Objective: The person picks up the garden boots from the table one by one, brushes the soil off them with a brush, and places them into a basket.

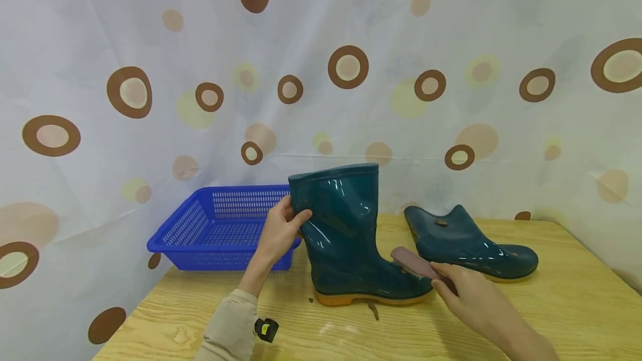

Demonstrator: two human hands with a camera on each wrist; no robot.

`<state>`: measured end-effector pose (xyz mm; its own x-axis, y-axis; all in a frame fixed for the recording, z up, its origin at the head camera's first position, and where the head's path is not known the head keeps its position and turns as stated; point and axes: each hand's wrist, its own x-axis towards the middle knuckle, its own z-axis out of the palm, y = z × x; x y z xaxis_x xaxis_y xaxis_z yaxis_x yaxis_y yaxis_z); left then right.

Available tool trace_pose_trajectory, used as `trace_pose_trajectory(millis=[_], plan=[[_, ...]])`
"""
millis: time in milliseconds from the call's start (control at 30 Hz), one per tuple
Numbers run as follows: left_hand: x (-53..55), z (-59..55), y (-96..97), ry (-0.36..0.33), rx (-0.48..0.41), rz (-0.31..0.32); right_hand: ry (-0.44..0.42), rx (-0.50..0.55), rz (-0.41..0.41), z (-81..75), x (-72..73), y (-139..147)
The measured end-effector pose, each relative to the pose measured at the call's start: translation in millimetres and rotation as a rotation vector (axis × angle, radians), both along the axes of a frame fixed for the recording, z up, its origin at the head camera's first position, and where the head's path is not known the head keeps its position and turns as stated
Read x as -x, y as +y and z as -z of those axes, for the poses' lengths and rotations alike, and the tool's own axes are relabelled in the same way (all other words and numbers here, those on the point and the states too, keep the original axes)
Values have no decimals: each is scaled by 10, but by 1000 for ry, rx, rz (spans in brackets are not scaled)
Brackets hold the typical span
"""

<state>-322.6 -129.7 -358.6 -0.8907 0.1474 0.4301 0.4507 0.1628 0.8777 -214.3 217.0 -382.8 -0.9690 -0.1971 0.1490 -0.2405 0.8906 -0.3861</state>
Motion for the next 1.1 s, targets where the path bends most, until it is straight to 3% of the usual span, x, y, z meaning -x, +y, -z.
trace_pose_trajectory(millis=[367,833,967,1100], plan=[[-10,4,-4,22,0,14,35,-55,53,19,10,14],[8,10,13,-9,0,0,45,-121,110,-28,13,93],[-57,-61,27,-19,9,-2,74,-148,125,-35,10,122],[-200,-178,31,-17,14,-3,75,-92,107,-47,-7,109]])
